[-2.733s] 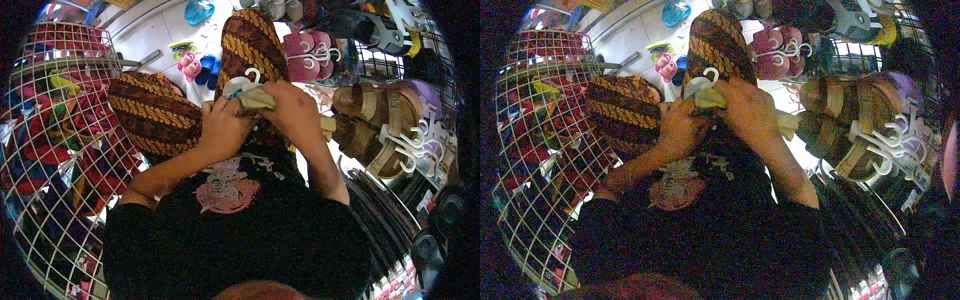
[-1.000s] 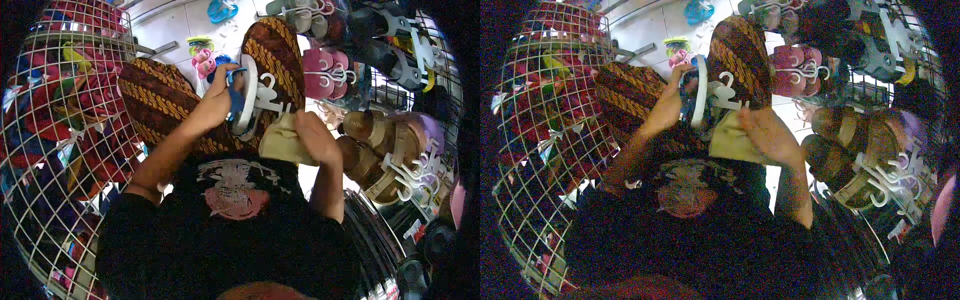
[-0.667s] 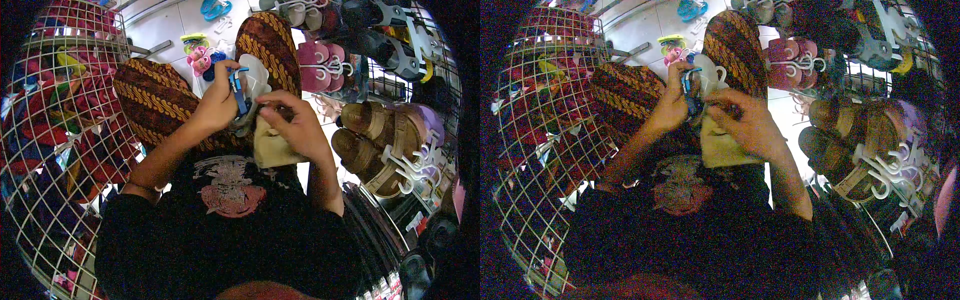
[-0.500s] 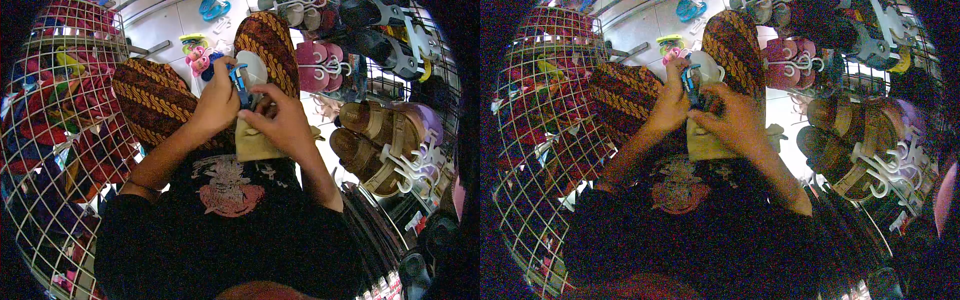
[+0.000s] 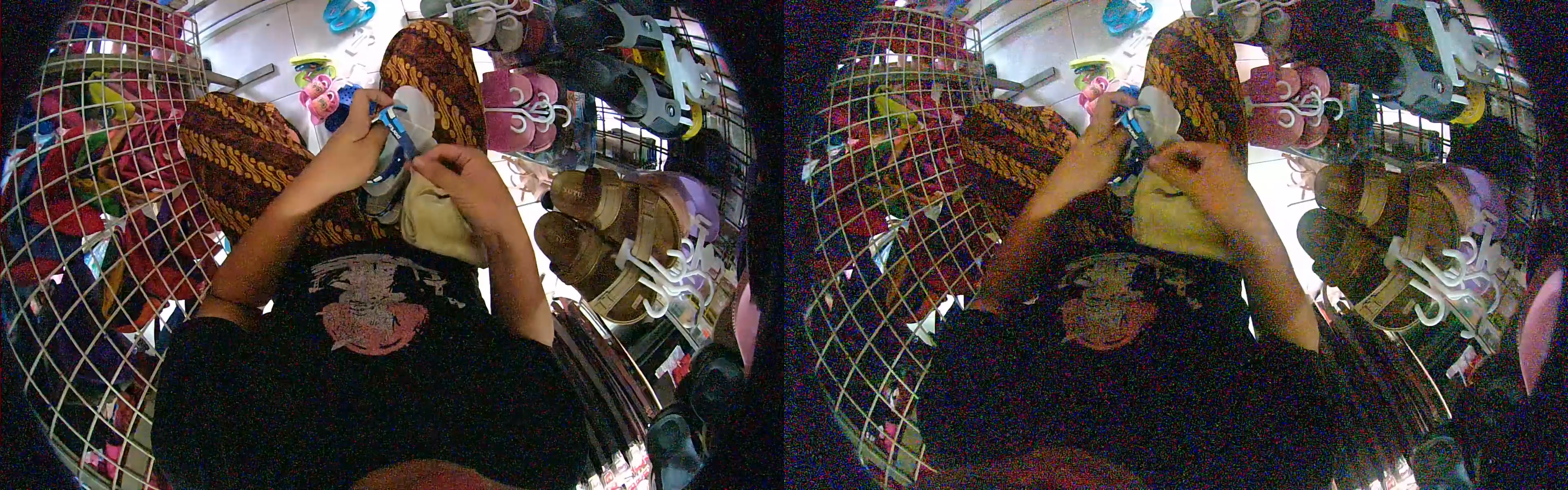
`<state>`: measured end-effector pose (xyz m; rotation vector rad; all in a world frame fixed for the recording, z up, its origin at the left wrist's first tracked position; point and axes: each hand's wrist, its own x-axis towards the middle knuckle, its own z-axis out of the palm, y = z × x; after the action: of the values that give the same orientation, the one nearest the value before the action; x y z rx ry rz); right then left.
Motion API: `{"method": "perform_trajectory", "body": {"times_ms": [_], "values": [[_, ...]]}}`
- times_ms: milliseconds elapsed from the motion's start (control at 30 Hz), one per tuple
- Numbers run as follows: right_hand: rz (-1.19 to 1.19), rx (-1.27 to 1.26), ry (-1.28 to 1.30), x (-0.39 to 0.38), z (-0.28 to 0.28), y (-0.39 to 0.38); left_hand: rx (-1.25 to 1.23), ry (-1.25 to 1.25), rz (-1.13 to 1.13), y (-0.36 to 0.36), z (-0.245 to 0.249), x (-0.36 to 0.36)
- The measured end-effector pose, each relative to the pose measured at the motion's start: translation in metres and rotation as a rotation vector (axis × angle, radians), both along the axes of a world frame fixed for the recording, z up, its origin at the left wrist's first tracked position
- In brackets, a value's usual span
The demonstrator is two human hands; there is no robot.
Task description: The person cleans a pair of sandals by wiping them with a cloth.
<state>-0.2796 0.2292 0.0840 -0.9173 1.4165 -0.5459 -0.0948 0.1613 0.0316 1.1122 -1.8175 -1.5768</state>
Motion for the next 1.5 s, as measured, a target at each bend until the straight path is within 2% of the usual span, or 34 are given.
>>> {"method": "perform_trajectory", "body": {"times_ms": [133, 233, 367, 467, 500, 600, 933, 1067, 1233, 1500], "values": [[-0.068, 0.025, -0.056, 0.008, -0.002, 0.002, 0.0, 0.016, 0.054, 0.002, -0.007, -0.001], [-0.014, 0.039, -0.094, 0.008, -0.008, 0.005, 0.026, 0.036, 0.091, 0.002, -0.005, -0.003], [0.027, 0.03, 0.013, 0.009, -0.01, 0.001, 0.008, 0.071, 0.249, 0.012, -0.001, -0.006], [-0.04, 0.019, 0.007, 0.001, -0.017, 0.002, 0.13, 0.025, 0.135, 0.014, 0.015, 0.008], [-0.054, 0.019, -0.018, 0.0, -0.016, 0.003, 0.01, -0.029, 0.071, 0.017, 0.011, 0.01], [-0.015, 0.023, -0.004, -0.001, -0.018, 0.003, -0.136, -0.041, 0.085, 0.024, 0.007, 0.008], [0.055, 0.089, 0.105, -0.004, -0.021, -0.001, 0.231, 0.073, -0.023, 0.021, 0.012, 0.015], [-0.04, 0.172, 0.081, 0.0, -0.02, -0.002, 0.303, 0.195, -0.028, 0.022, 0.013, 0.017], [-0.155, 0.14, -0.113, -0.001, -0.026, 0.004, 0.134, 0.171, 0.027, 0.031, 0.004, 0.014], [-0.152, 0.094, -0.137, 0.003, -0.029, 0.004, -0.045, 0.122, 0.047, 0.033, 0.006, 0.01]]}}
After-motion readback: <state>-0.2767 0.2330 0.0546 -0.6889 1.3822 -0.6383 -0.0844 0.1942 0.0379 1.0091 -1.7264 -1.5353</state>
